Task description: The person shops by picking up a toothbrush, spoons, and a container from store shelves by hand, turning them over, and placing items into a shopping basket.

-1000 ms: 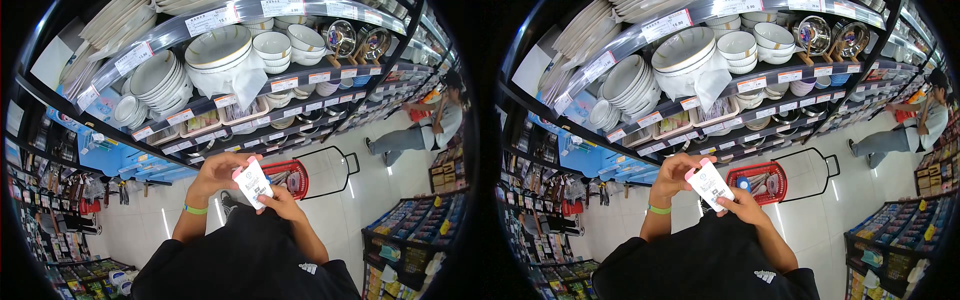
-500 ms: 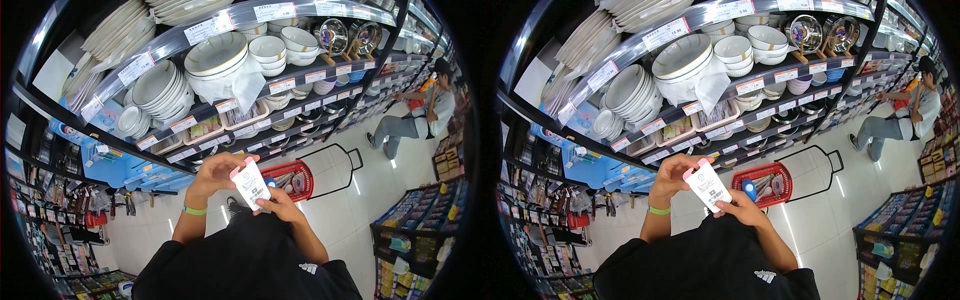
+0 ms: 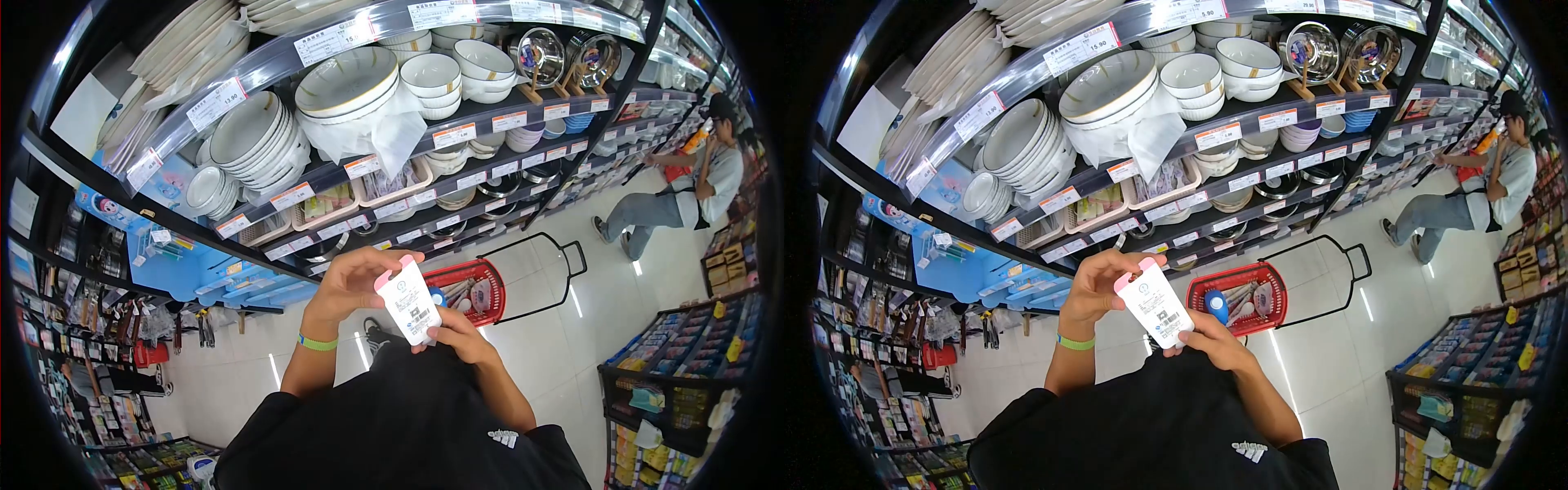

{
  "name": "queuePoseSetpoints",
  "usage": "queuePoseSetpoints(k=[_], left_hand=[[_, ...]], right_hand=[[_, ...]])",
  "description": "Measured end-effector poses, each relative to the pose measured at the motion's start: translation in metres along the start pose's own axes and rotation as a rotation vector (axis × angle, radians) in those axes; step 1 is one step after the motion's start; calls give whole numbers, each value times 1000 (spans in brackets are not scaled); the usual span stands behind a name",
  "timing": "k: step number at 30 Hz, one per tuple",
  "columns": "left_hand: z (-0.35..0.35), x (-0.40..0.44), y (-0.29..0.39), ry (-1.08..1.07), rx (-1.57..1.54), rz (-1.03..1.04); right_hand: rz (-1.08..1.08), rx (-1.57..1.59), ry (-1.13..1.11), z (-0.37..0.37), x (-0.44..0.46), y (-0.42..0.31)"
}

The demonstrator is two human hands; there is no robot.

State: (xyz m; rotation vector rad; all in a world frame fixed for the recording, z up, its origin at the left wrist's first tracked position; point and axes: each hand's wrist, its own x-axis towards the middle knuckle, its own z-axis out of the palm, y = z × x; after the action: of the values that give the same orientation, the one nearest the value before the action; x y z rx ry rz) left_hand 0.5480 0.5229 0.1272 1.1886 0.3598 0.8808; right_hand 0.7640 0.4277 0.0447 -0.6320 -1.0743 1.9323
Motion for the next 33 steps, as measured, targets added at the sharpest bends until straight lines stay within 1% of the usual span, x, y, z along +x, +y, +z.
queuePoseSetpoints(k=[3, 10, 19, 24, 33], left_hand=[[5, 0, -11, 47, -1, 31], [14, 3, -20, 48, 5, 43], [11, 3, -10, -7, -1, 4], [7, 2, 1, -5, 33, 5], [-1, -3, 3, 19, 37, -8]], right_hand=[[16, -21, 32, -6, -6, 0], [23, -32, 41, -15, -16, -7], [22, 14, 78, -5, -13, -3], [-24, 13, 75, 3, -4, 1], [-31, -49, 49, 12, 1, -8]])
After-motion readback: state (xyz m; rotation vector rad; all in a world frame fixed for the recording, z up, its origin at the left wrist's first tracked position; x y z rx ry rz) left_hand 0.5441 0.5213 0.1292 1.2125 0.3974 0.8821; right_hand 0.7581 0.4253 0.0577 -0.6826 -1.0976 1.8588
